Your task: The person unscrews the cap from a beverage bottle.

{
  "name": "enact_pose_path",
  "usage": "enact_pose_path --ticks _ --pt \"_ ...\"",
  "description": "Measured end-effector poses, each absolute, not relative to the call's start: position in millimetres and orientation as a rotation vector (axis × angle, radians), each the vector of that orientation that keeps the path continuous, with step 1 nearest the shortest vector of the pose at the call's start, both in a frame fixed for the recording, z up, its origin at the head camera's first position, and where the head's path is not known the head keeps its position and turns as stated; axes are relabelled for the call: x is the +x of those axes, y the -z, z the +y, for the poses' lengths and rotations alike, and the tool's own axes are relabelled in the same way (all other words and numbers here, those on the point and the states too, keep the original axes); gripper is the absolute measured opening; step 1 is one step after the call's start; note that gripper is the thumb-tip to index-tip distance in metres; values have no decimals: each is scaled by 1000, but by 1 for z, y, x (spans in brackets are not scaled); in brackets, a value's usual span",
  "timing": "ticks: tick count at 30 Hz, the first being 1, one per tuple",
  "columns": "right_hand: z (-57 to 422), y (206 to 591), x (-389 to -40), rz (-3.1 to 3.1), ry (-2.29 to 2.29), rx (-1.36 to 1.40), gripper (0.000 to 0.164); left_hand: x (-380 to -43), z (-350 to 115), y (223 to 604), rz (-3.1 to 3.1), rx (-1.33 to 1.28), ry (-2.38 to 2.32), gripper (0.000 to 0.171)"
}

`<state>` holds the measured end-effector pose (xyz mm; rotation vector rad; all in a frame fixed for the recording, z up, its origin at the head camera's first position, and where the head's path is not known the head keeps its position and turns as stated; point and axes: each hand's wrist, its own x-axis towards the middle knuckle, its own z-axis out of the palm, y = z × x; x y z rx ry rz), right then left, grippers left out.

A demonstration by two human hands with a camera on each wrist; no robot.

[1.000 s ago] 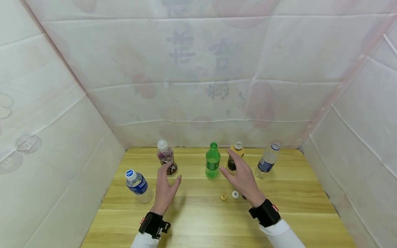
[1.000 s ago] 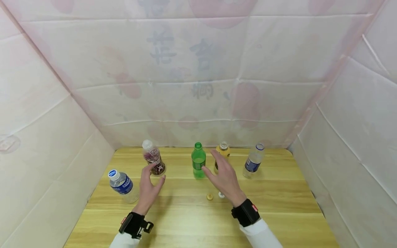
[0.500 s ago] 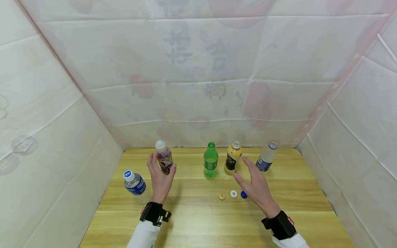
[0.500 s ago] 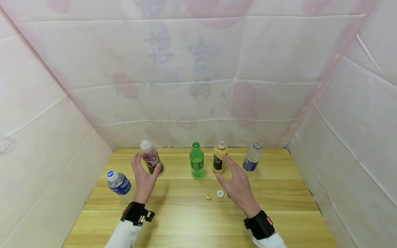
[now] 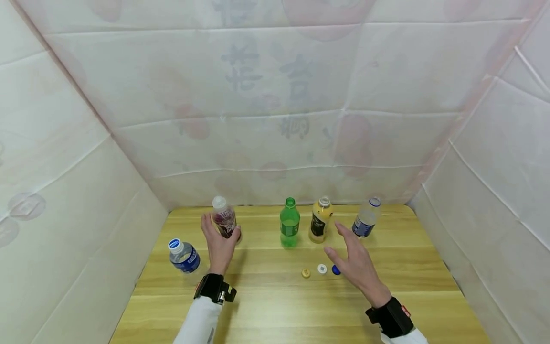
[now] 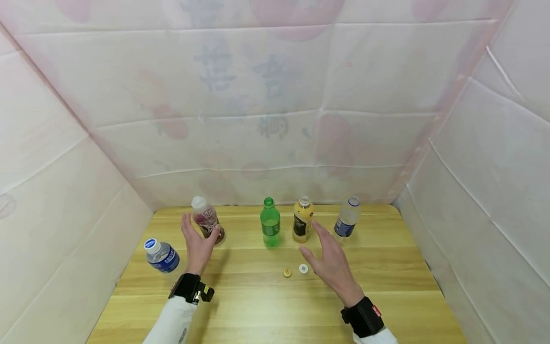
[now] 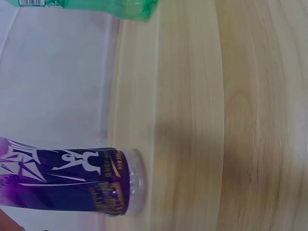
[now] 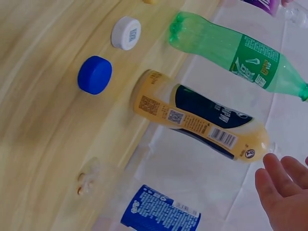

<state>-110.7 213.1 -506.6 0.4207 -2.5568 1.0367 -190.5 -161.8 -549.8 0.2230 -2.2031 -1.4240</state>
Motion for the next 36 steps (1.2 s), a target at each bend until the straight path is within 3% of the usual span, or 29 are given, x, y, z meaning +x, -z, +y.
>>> enact_pose_path --ticks 19,22,29,36 --pt "213 519 -105 -2643 -1066 406 75 -218 -168 571 -2227 360 1675 119" --pt "211 520 -106 -2643 -1062 410 75 -220 -165 573 -2181 381 1699 117" --pt "208 521 -107 -2637 -1072 417 74 -223 -163 577 -2099 371 1725 89" --pt "209 522 -104 -2637 -1095 399 72 -220 -165 575 -2140 421 1726 92"
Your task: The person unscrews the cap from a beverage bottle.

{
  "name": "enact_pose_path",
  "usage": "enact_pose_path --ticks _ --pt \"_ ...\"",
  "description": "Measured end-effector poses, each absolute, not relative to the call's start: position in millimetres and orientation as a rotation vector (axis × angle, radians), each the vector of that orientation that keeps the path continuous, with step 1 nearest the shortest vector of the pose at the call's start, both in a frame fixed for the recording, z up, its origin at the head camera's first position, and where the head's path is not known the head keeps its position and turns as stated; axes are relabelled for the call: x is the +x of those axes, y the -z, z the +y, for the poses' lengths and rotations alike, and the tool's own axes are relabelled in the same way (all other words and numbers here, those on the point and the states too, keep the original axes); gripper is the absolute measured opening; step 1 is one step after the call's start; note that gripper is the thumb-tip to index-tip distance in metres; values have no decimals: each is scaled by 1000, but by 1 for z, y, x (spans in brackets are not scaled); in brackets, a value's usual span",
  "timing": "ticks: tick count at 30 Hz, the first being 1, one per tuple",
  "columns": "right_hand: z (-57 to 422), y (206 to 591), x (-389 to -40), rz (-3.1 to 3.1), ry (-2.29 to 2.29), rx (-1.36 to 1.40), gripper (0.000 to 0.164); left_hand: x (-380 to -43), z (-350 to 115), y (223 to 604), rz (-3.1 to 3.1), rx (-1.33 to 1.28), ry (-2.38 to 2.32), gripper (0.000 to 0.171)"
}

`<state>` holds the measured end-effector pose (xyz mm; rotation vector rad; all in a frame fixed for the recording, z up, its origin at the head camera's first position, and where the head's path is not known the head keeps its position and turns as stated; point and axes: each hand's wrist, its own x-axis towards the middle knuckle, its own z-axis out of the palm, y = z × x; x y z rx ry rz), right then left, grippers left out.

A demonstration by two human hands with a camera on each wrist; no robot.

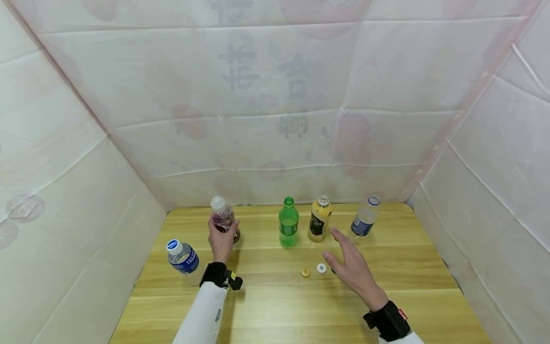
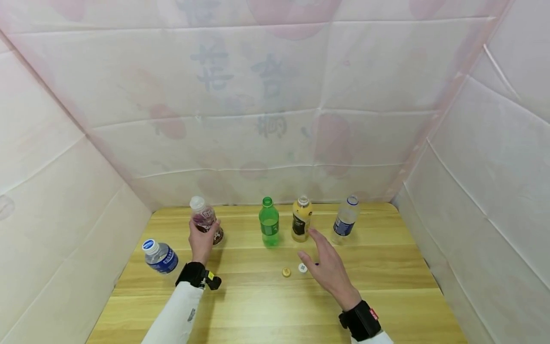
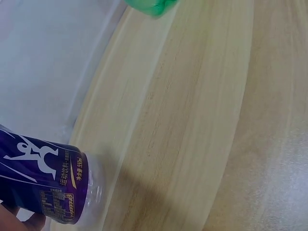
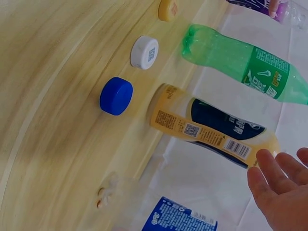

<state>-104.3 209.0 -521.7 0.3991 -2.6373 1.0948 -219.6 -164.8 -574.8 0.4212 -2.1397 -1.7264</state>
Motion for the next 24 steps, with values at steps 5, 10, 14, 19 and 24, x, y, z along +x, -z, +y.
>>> enact_pose_path --ticks 5,10,14,19,24 --pt "210 522 -103 -2641 -1101 387 71 -214 -166 573 -2152 396 1763 92" --pt "210 522 -105 -2634 -1110 374 70 -210 -162 570 -2124 354 1787 89" --pt "211 521 -107 -2630 -1116 367 69 -203 -153 565 -2099 346 1795 84" --pt "208 520 -108 -2624 -1156 369 67 -187 -135 565 -2088 313 1818 78" --pt "200 520 -107 -2611 -1191 393 65 -171 -121 566 -2116 264 1791 73"
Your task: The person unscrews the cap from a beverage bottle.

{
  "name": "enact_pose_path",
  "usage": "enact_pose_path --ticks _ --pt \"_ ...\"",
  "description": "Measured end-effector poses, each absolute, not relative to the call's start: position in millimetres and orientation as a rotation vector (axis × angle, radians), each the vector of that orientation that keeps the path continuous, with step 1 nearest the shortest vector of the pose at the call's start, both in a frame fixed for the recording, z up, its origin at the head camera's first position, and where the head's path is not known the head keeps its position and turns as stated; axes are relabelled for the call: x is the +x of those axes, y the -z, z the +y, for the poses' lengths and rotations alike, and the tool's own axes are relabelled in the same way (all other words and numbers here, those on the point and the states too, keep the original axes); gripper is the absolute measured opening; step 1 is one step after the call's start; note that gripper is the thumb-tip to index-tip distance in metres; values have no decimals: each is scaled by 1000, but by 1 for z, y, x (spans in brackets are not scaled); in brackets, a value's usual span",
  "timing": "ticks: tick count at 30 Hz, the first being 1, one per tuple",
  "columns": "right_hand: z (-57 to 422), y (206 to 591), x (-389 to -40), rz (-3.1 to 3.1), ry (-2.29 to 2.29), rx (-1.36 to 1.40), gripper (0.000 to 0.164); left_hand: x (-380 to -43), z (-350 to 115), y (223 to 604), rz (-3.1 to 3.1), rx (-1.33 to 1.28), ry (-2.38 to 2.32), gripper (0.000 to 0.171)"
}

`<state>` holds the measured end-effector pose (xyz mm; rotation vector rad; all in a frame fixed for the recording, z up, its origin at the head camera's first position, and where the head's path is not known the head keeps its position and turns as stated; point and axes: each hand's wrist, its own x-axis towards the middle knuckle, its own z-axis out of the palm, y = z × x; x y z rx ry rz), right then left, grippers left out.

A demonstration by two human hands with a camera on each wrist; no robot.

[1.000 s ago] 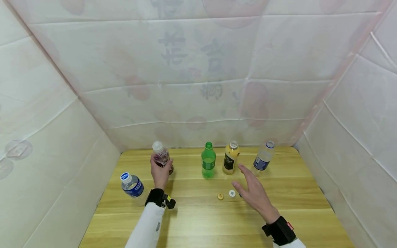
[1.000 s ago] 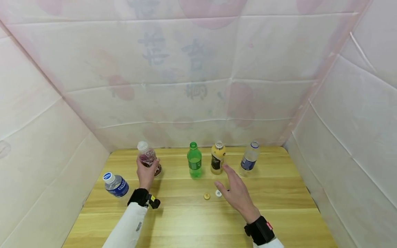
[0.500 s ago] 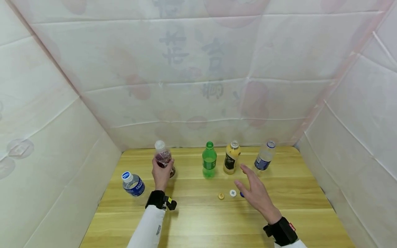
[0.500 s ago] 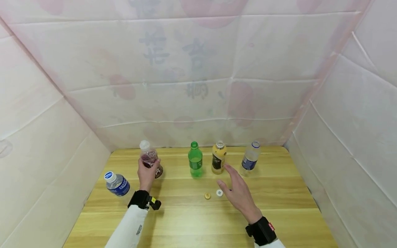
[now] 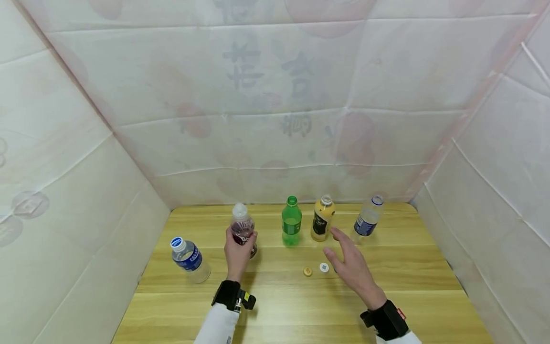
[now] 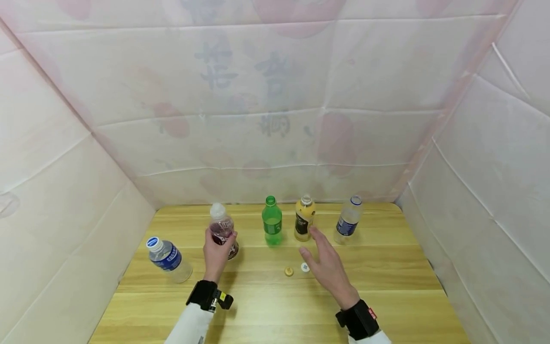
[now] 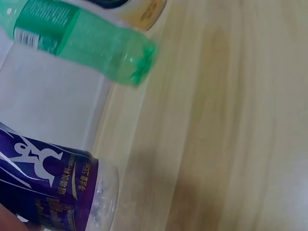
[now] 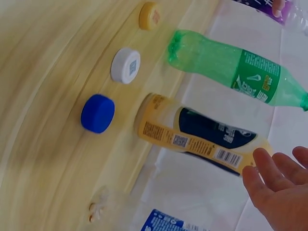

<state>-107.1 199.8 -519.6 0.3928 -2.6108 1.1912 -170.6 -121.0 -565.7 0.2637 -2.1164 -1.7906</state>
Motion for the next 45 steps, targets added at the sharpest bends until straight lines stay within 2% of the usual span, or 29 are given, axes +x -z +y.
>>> enact_pose_path --ticks 9,16,30,45 --pt "190 520 -108 -2588 -1202 387 64 -152 -112 558 -2214 85 1706 75" --pt "185 514 -111 -2534 -1265 334 55 -136 -120 561 -2353 -101 1458 74" --pt "156 498 -118 -2457 -1519 371 49 -128 -105 542 -2453 -399 1024 75" --pt "133 493 -121 -2499 -1450 315 45 -121 -92 546 -2582 -462 790 77"
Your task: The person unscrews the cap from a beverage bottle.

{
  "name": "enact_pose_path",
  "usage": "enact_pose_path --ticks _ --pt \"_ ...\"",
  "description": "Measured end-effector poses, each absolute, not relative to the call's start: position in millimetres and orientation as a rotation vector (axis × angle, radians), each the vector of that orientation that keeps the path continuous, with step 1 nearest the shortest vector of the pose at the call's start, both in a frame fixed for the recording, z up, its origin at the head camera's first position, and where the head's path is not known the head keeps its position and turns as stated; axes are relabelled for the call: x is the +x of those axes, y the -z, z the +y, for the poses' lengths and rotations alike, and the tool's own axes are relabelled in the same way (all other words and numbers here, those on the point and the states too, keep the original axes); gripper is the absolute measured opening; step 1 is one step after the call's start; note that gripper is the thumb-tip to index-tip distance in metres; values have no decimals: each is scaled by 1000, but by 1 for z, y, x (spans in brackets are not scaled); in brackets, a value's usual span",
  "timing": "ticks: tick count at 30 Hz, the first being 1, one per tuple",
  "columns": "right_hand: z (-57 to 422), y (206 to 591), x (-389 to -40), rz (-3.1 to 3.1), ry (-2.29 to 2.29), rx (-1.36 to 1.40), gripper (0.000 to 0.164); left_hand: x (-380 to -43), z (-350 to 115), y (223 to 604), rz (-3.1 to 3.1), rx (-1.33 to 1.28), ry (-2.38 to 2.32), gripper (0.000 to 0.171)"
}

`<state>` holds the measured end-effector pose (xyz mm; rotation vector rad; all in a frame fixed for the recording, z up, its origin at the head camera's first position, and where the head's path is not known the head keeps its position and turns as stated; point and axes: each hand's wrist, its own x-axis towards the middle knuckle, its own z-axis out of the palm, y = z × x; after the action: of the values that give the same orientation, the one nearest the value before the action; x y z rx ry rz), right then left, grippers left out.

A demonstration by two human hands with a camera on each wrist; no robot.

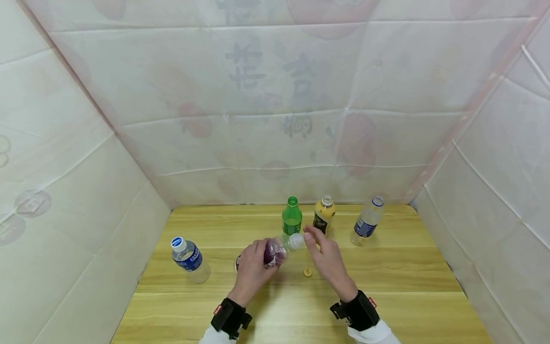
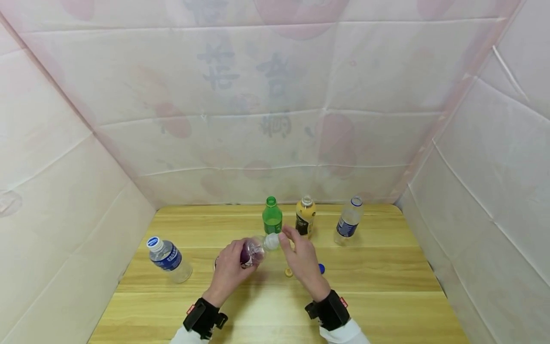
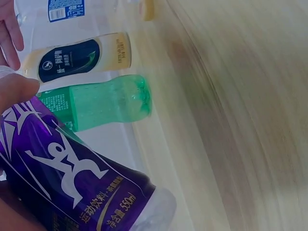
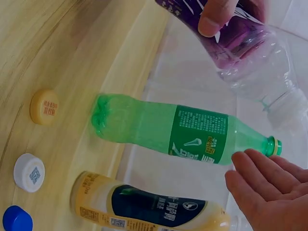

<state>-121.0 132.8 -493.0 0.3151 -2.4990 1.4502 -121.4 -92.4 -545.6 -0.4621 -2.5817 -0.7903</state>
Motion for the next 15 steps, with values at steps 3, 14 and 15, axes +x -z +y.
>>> enact_pose_path --ticks 3,14,15 --pt "130 494 -121 -2529 -1368 299 44 -121 -92 548 -2595 -472 766 77" --pt "123 497 -123 -2583 -1113 304 47 -118 -88 554 -2630 -492 717 76" --pt "122 498 -123 -2578 -1084 316 46 -118 -88 554 -2625 -495 713 75"
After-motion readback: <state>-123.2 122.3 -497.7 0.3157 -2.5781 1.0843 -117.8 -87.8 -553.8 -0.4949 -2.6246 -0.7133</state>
